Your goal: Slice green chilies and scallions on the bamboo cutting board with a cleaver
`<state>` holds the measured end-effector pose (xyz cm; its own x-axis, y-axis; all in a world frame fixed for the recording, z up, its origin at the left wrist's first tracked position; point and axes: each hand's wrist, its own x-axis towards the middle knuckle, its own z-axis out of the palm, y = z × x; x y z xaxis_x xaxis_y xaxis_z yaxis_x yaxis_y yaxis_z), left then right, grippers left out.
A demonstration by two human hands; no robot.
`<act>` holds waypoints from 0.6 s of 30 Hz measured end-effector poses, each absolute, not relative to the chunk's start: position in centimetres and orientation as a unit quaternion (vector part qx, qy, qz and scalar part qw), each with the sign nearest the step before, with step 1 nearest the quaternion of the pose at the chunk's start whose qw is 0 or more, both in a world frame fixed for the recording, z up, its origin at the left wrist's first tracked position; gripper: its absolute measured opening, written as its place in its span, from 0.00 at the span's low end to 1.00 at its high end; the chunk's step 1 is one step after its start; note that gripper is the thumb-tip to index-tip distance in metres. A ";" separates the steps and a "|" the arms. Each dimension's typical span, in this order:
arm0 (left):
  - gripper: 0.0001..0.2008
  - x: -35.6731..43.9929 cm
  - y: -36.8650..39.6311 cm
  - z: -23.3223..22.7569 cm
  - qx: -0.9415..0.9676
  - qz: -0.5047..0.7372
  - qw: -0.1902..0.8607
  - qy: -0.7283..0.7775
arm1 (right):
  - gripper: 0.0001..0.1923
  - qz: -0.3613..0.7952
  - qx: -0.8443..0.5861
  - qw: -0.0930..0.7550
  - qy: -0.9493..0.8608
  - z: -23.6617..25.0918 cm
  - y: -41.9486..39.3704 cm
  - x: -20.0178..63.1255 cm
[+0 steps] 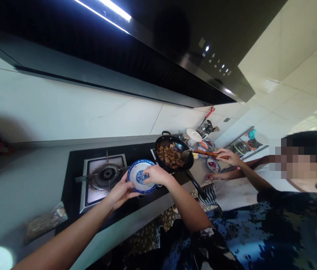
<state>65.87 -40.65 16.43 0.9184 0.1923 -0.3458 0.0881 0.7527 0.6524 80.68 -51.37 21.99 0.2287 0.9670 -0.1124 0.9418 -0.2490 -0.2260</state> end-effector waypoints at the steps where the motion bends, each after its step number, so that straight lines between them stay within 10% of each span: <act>1: 0.40 65.8 -40.7 16.4 0.354 0.029 0.912 0.203 | 0.06 0.115 -0.780 0.050 -0.614 21.7 -51.3 80.6; 18: 0.43 65.7 -41.1 17.1 0.357 0.021 0.904 0.233 | 0.07 0.104 -0.779 -0.016 -0.618 19.8 -50.8 80.0</act>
